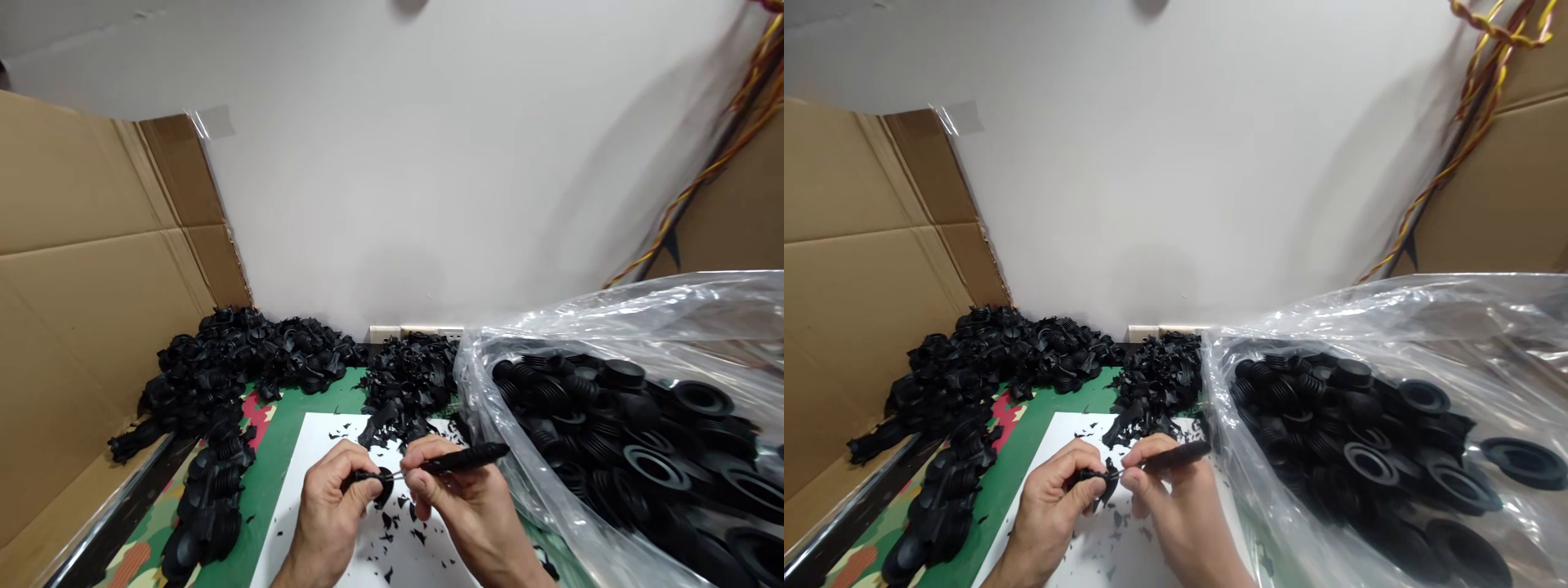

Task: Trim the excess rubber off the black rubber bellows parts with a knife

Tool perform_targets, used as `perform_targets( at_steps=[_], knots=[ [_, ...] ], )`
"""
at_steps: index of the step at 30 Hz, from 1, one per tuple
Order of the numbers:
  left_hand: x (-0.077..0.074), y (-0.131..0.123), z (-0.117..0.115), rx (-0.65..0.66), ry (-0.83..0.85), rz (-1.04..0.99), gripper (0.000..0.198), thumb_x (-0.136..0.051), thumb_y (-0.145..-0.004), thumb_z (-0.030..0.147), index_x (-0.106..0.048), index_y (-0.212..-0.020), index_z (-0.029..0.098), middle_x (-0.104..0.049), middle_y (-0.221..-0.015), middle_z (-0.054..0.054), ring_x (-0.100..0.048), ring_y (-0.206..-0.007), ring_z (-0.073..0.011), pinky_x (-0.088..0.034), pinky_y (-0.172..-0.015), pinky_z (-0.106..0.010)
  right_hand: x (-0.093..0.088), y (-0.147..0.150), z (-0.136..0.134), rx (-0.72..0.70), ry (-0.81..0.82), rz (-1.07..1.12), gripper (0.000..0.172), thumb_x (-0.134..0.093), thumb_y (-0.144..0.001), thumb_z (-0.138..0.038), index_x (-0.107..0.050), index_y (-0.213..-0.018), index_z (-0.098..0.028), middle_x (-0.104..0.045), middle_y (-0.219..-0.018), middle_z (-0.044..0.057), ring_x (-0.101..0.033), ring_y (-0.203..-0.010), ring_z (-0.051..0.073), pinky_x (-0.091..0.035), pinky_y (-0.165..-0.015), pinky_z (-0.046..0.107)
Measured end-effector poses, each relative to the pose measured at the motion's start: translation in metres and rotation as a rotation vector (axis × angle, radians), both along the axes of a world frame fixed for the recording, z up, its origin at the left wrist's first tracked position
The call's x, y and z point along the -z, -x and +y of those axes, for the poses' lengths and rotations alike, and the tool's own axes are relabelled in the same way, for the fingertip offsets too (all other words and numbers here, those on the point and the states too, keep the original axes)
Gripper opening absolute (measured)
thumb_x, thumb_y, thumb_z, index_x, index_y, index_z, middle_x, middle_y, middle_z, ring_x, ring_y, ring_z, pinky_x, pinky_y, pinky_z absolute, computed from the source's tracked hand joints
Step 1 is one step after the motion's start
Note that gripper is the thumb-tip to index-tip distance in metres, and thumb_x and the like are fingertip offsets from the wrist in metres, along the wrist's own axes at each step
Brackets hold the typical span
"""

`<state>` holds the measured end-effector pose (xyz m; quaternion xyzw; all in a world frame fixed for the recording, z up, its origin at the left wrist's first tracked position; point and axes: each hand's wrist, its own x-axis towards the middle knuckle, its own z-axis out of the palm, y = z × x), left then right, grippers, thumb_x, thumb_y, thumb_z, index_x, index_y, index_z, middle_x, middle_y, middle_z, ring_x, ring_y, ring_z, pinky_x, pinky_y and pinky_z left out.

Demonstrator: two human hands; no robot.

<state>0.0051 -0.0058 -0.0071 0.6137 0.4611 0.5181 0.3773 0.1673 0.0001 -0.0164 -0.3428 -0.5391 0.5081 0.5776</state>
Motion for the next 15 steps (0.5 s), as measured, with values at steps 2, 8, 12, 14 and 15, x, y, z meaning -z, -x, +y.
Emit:
perform_targets(
  at_steps=[2, 8, 12, 14, 15],
  knots=[
    [0.0, -0.001, 0.0, 0.003, -0.012, 0.011, 0.008, -0.065, -0.071, 0.015, -0.068, -0.065, 0.018, -0.055, -0.066, -0.001, -0.047, -0.052, -0.0121, -0.038, -0.046, -0.021, 0.0, 0.003, -0.003, 0.025, -0.04, -0.018, 0.024, -0.067, -0.078, -0.041, -0.065, -0.075, -0.017, -0.059, -0.072, 0.002, -0.054, -0.044, 0.01, -0.044, -0.043, 0.025],
    [0.0, -0.003, -0.002, 0.018, -0.019, 0.04, 0.009, -0.064, -0.071, 0.015, -0.068, -0.063, 0.018, -0.057, -0.065, -0.002, -0.05, -0.057, -0.0145, -0.039, -0.051, -0.023, 0.002, -0.001, -0.001, 0.267, -0.393, -0.234, 0.017, -0.055, -0.086, -0.025, -0.063, -0.072, -0.02, -0.06, -0.07, 0.004, -0.05, -0.047, 0.012, -0.04, -0.041, 0.024],
    [-0.001, -0.003, -0.001, -0.003, -0.029, 0.06, 0.008, -0.064, -0.07, 0.015, -0.067, -0.063, 0.019, -0.058, -0.066, -0.003, -0.052, -0.061, -0.017, -0.041, -0.055, -0.025, 0.006, -0.017, 0.01, 0.403, -0.274, -0.186, 0.017, -0.059, -0.085, -0.032, -0.062, -0.073, -0.021, -0.058, -0.064, 0.001, -0.051, -0.045, 0.012, -0.041, -0.042, 0.026],
    [0.0, -0.002, -0.001, -0.005, -0.022, 0.067, 0.008, -0.064, -0.071, 0.016, -0.067, -0.063, 0.019, -0.058, -0.066, -0.002, -0.052, -0.062, -0.017, -0.041, -0.056, -0.026, 0.007, -0.02, 0.012, 0.348, -0.124, -0.106, 0.017, -0.062, -0.083, -0.037, -0.062, -0.077, -0.02, -0.057, -0.061, -0.001, -0.053, -0.046, 0.013, -0.045, -0.047, 0.027],
    [0.0, -0.002, 0.0, -0.004, -0.02, 0.068, 0.008, -0.064, -0.071, 0.016, -0.066, -0.064, 0.019, -0.058, -0.067, -0.002, -0.052, -0.062, -0.0169, -0.041, -0.056, -0.026, 0.006, -0.02, 0.012, 0.304, -0.069, -0.066, 0.019, -0.063, -0.081, -0.039, -0.063, -0.08, -0.02, -0.057, -0.061, -0.001, -0.054, -0.048, 0.014, -0.047, -0.049, 0.028]
  ],
)
